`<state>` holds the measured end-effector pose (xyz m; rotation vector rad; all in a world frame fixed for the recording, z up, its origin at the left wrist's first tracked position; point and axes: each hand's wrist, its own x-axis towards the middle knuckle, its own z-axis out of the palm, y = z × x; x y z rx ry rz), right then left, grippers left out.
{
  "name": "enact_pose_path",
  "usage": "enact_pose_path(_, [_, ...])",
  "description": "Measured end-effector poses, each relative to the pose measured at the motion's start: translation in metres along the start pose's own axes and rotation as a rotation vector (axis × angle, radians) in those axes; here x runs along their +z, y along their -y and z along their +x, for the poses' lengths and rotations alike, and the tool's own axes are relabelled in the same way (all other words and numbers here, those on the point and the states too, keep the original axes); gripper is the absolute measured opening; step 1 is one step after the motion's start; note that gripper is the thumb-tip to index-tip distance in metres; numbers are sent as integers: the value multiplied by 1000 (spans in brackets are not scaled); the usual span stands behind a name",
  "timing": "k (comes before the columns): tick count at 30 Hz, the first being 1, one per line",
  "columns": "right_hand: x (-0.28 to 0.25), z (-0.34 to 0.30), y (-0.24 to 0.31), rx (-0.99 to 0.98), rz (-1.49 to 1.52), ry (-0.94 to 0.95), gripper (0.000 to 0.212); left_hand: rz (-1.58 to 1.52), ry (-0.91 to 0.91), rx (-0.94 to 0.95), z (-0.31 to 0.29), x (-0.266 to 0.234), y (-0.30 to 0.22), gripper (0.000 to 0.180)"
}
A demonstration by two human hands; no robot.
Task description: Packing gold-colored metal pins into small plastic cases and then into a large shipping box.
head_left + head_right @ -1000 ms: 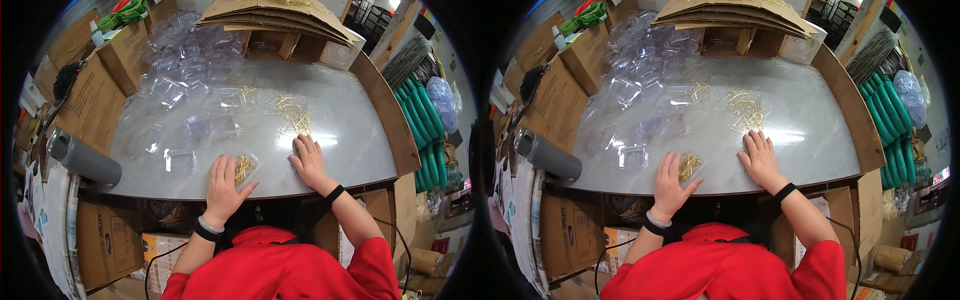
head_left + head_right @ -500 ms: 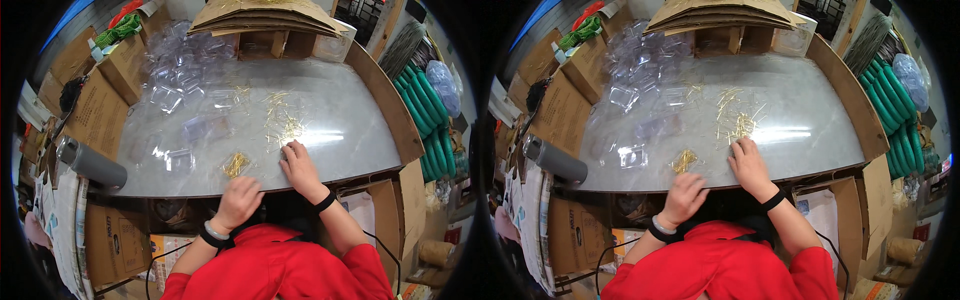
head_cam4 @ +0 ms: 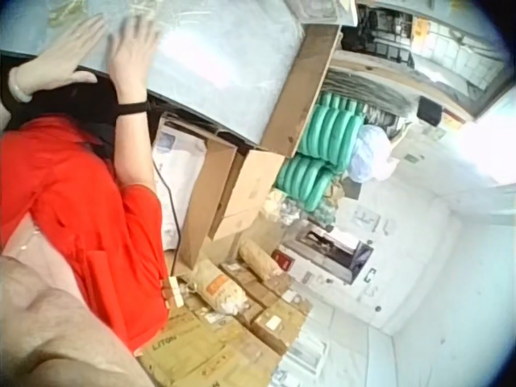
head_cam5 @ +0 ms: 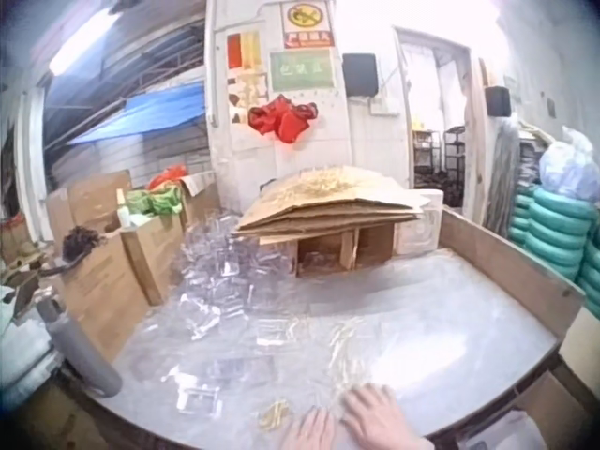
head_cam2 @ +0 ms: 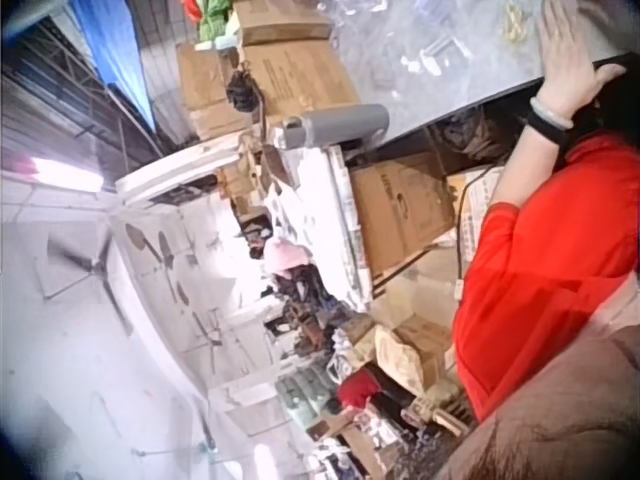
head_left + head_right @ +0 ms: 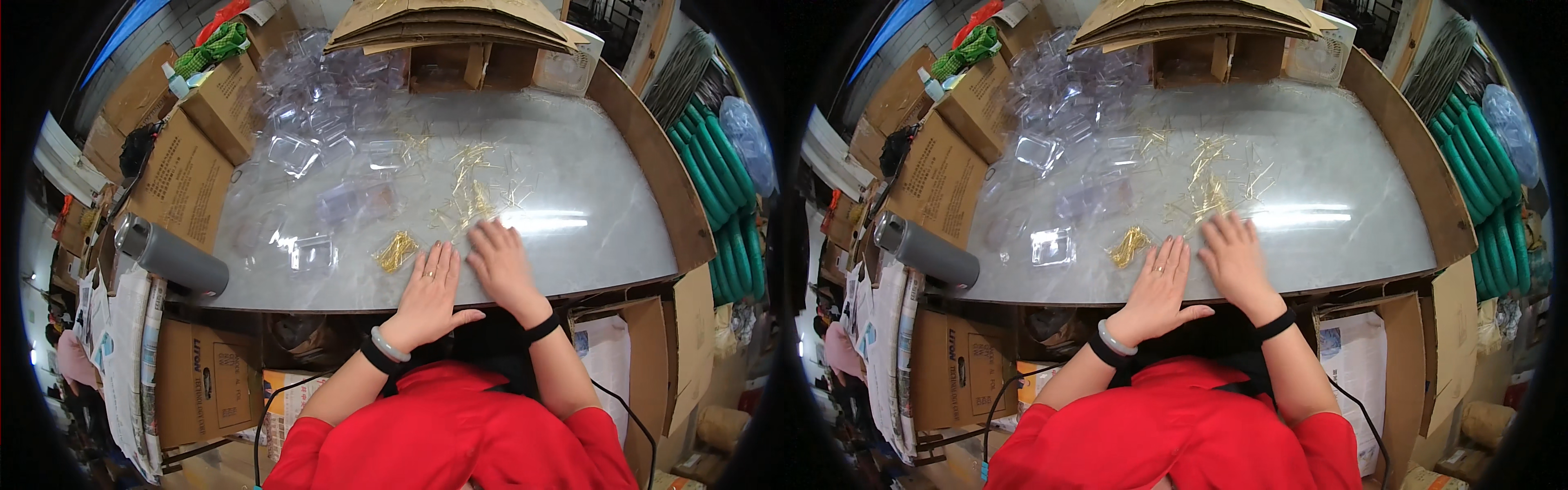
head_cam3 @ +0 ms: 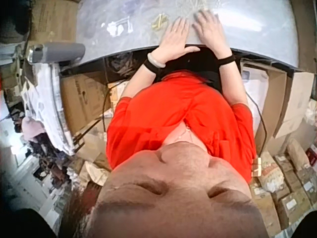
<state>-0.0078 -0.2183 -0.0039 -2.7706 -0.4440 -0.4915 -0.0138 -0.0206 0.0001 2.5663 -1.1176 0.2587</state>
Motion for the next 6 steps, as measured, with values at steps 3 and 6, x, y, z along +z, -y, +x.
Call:
enact_pose_path(3, [10,3,-2,214,-75,-98,46,-105,22,22,2,2,5,97])
enact_pose_path(6, [8,-1,-6,52,134,20,47,-530,-36,-50,-7,6,22,95])
